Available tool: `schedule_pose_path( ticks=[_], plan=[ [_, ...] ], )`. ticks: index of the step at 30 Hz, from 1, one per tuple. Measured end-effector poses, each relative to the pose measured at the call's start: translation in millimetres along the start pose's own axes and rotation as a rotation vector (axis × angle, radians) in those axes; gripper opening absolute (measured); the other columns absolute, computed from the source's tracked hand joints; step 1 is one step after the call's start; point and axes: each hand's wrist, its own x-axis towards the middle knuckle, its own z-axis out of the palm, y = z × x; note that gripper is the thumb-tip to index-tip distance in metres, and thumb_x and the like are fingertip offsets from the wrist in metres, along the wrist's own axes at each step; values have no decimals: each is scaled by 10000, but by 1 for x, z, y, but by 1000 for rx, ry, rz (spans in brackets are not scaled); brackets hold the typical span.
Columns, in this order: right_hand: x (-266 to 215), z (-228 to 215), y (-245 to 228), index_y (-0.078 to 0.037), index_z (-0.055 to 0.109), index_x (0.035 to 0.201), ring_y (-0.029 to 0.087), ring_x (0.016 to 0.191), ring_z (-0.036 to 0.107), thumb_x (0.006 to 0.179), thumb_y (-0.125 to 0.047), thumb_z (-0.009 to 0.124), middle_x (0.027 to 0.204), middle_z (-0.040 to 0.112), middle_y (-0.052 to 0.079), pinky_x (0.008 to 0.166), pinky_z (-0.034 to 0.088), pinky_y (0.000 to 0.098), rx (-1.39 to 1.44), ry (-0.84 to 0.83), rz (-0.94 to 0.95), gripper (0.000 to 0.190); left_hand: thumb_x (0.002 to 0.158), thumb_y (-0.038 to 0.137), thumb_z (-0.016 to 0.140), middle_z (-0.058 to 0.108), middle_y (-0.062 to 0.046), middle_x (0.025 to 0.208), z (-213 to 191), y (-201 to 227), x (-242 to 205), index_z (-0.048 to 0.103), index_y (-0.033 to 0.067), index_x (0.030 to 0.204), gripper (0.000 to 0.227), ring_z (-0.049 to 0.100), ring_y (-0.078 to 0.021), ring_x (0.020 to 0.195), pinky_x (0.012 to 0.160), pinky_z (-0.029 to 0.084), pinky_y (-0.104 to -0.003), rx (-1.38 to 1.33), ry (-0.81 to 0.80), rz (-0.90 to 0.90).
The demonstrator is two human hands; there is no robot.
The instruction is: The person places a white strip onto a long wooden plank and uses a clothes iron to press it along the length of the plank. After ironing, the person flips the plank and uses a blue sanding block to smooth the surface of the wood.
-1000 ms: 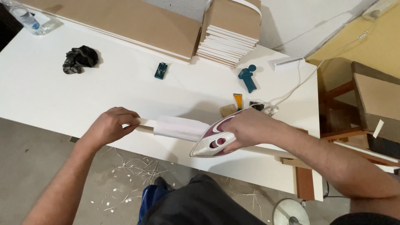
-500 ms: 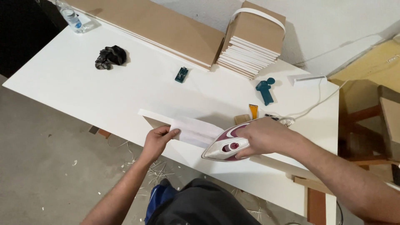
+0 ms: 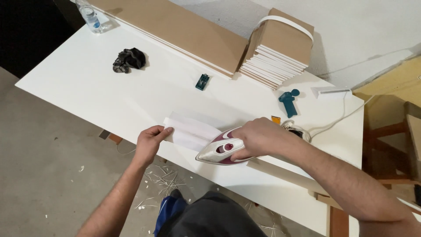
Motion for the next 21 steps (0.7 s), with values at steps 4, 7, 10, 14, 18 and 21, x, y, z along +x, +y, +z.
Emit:
schedule_pose_path(
  ticks=[4, 7, 10, 14, 18, 21],
  plan=[
    [6, -1, -3, -232, 701, 1197, 365, 1030, 729, 834, -696, 673, 1011, 775, 110, 905, 582, 503, -43, -35, 6, 590, 904, 200, 810, 715, -123, 1065, -4, -4, -1, 731, 29, 919, 189, 603, -215, 998, 948, 485, -397, -103, -3, 110],
    [10, -4, -6, -223, 718, 1124, 358, 990, 738, 836, -684, 681, 963, 778, 93, 879, 591, 500, -55, -24, -3, 546, 963, 208, 730, 663, -120, 1084, -6, -9, -2, 653, 30, 1003, 198, 566, -223, 1036, 976, 461, -407, -154, -22, 133],
    [14, -15, -18, -205, 723, 1096, 356, 976, 742, 843, -671, 687, 946, 780, 92, 857, 596, 499, -53, -11, -25, 531, 1003, 245, 652, 626, -102, 1001, -8, 8, -14, 632, 44, 1055, 208, 558, -213, 1024, 952, 446, -392, -147, -51, 133],
    [36, -29, -35, -176, 706, 1076, 376, 952, 737, 839, -640, 689, 917, 771, 118, 827, 595, 515, -44, 41, -101, 522, 1020, 312, 509, 635, -182, 1137, -20, -15, 6, 572, 51, 1206, 326, 595, -307, 1193, 1121, 417, -492, -131, -123, 160],
    [61, -47, -48, -223, 729, 1061, 357, 940, 746, 822, -681, 678, 888, 778, 88, 821, 599, 488, -6, 58, -122, 519, 1035, 290, 386, 608, -157, 1140, -20, -39, 25, 526, 56, 1221, 330, 578, -282, 1198, 1151, 391, -495, -248, -174, 154],
    [78, -56, -60, -188, 728, 1051, 370, 917, 746, 818, -650, 712, 886, 773, 114, 811, 599, 497, -44, 122, -177, 518, 1023, 347, 325, 580, -201, 1105, -21, -61, 38, 507, 13, 1200, 420, 598, -360, 1206, 1147, 388, -538, -364, -221, 196]
  ],
)
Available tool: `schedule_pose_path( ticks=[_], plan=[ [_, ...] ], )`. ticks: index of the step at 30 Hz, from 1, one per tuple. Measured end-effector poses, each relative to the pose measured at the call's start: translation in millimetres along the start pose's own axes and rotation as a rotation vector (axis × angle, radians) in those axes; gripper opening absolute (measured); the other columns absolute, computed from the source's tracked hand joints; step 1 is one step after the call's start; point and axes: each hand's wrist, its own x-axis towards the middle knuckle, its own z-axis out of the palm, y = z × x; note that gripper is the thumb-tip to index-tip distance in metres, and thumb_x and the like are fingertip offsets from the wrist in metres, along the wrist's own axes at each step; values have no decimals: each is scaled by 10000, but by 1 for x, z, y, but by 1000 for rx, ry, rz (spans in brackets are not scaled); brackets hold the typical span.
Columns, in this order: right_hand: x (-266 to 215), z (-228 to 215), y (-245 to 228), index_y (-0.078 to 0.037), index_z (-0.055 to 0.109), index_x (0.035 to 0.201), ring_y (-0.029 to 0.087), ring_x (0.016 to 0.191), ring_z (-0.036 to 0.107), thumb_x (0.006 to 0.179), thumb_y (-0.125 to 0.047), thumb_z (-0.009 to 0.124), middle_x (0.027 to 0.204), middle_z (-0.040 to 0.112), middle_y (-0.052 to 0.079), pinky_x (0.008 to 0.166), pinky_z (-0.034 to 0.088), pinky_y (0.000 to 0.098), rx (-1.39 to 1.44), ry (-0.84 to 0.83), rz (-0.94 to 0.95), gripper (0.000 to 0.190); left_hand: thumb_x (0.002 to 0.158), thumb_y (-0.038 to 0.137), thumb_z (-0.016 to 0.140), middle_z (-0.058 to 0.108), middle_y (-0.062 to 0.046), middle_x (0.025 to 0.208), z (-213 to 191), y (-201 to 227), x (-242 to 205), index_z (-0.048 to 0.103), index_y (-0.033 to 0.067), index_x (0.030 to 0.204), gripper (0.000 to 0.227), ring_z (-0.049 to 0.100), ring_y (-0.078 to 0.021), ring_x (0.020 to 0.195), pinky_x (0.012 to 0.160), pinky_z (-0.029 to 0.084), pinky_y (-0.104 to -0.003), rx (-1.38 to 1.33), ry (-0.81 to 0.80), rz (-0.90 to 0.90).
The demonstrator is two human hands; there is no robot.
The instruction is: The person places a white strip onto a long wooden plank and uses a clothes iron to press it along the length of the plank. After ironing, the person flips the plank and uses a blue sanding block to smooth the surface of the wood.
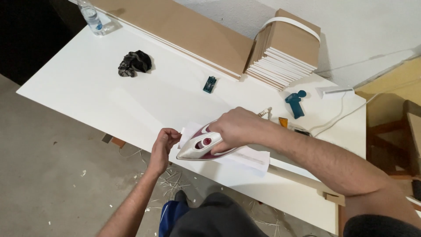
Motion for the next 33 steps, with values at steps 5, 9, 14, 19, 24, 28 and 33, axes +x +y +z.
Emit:
schedule_pose_path(
  ticks=[5, 9, 14, 19, 24, 28, 33],
  plan=[
    [28, -17, -12, -207, 742, 1053, 345, 916, 754, 808, -631, 735, 896, 788, 71, 805, 605, 486, -6, 25, -53, 490, 977, 405, 254, 653, -184, 1059, -14, -27, 4, 503, 40, 1247, 518, 671, -282, 1030, 948, 485, -394, -266, -84, -61],
    [38, -29, -25, -202, 739, 1106, 362, 962, 743, 826, -585, 743, 953, 790, 87, 845, 597, 507, -6, 8, -79, 474, 893, 352, 372, 690, -127, 1009, -25, -58, 10, 513, 62, 1221, 460, 678, -216, 937, 861, 491, -331, -342, -97, -83],
    [58, -30, -30, -227, 738, 1097, 340, 937, 750, 809, -594, 757, 933, 788, 66, 844, 601, 509, -34, 48, -110, 467, 969, 219, 581, 752, -150, 1013, -12, -54, 6, 530, 60, 1213, 296, 698, -221, 984, 897, 499, -377, -438, -112, 44],
    [61, -34, -35, -218, 749, 1075, 351, 921, 750, 801, -594, 762, 915, 787, 67, 835, 602, 517, -20, 64, -108, 466, 976, 132, 548, 735, -137, 1071, -7, -58, 1, 515, 69, 1224, 258, 680, -208, 1044, 927, 490, -371, -405, -45, 43],
    [45, -30, -32, -203, 754, 1050, 353, 904, 751, 809, -579, 764, 891, 787, 74, 835, 602, 519, -17, 61, -102, 446, 983, 45, 514, 718, -125, 1128, 1, -60, -4, 499, 77, 1234, 254, 661, -194, 1104, 958, 481, -364, -362, 10, 41],
    [24, -18, -22, -140, 738, 1094, 414, 955, 733, 802, -594, 756, 943, 780, 154, 866, 586, 559, -4, 6, -69, 540, 985, 0, 497, 709, -82, 1171, 11, -40, -8, 498, 101, 1233, 267, 647, -167, 1143, 981, 467, -341, -347, 52, 20],
    [-11, 2, -5, -177, 733, 1047, 405, 925, 734, 790, -647, 735, 888, 771, 142, 820, 590, 542, -8, -23, -19, 536, 992, 71, 505, 671, -84, 1238, 3, -31, -2, 538, 86, 1210, 221, 581, -211, 1259, 1065, 425, -396, -275, 45, 13]
  ],
)
